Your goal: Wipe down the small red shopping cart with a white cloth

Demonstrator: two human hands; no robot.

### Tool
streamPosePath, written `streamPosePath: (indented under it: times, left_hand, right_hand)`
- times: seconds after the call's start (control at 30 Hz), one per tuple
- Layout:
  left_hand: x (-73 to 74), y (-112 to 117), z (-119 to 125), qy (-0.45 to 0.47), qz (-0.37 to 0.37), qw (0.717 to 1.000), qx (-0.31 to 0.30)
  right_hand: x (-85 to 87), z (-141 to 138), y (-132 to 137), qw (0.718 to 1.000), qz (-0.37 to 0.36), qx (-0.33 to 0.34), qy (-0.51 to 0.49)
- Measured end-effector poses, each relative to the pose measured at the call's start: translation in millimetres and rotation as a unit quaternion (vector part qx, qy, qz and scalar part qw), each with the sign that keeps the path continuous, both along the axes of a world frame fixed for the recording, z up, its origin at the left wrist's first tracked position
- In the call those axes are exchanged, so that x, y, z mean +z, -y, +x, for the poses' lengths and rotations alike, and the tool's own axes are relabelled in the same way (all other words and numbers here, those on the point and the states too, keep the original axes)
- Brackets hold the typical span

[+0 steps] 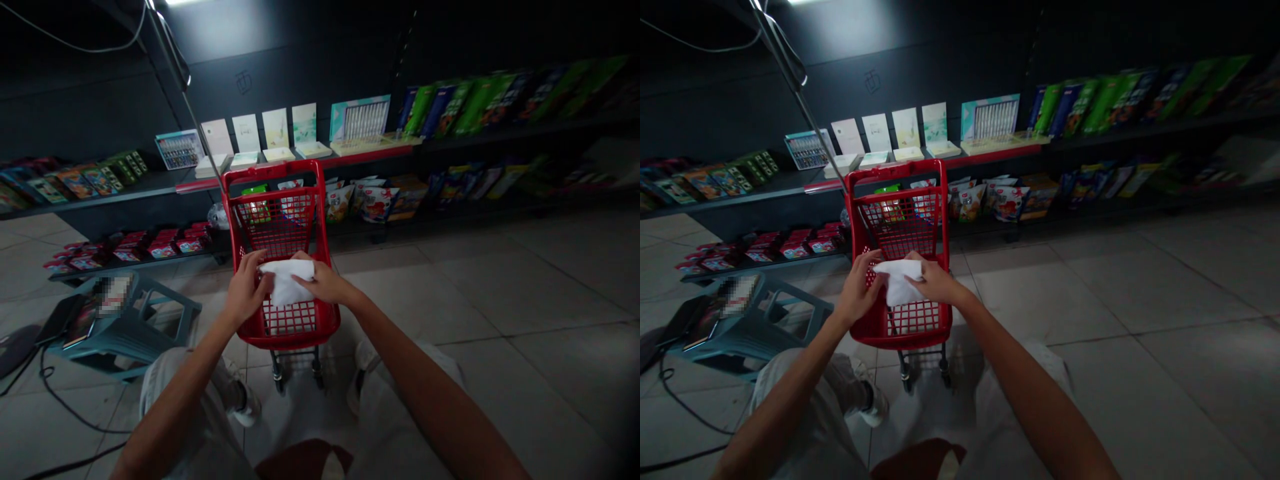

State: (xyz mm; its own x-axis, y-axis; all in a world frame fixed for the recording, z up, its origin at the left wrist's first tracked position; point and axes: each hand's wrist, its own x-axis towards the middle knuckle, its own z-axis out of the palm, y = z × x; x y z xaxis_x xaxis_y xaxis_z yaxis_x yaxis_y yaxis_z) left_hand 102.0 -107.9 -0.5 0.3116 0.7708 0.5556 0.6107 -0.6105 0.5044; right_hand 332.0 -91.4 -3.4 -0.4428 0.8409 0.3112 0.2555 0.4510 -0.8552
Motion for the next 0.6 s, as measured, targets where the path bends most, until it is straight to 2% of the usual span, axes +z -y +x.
streamPosePath:
  times: [0.03, 0.07, 0.17, 0.23, 0.37, 0.43, 0.53, 0.6]
  left_hand:
    - [-2.0, 14.7, 7.8, -0.012, 0.023, 0.998, 0.048]
    - [-5.4, 31.0, 16.4, -0.032, 0.031, 0.997, 0.066]
    - [-22.2, 75.2, 41.1, -0.126, 0.023, 0.992, 0.021]
    - [-34.1, 90.1, 51.7, -0.203, 0.017, 0.979, -0.01]
    - [-46.2, 86.0, 54.6, -0.283, 0.038, 0.957, -0.049]
    - [-46.5, 78.8, 50.4, -0.284, 0.07, 0.955, -0.05]
    - [-45.3, 70.5, 41.1, -0.28, 0.109, 0.951, -0.071]
    - [-45.5, 65.6, 33.2, -0.277, 0.121, 0.949, -0.089]
  right_hand:
    - [5.5, 3.4, 1.1, 0.999, 0.037, -0.011, 0.013]
    - [10.7, 7.4, 1.9, 0.997, 0.068, -0.024, 0.027]
    - [19.9, 19.7, 2.4, 0.985, 0.112, -0.073, 0.111]
    - [19.6, 24.3, 2.4, 0.966, 0.108, -0.075, 0.224]
    - [16.7, 16.5, 12.6, 0.882, 0.101, 0.028, 0.46]
    - [19.6, 6.1, 23.8, 0.845, 0.091, 0.04, 0.525]
    - [28.9, -9.2, 40.8, 0.817, 0.054, 0.053, 0.572]
    - [35.3, -15.9, 47.8, 0.815, 0.042, 0.07, 0.574]
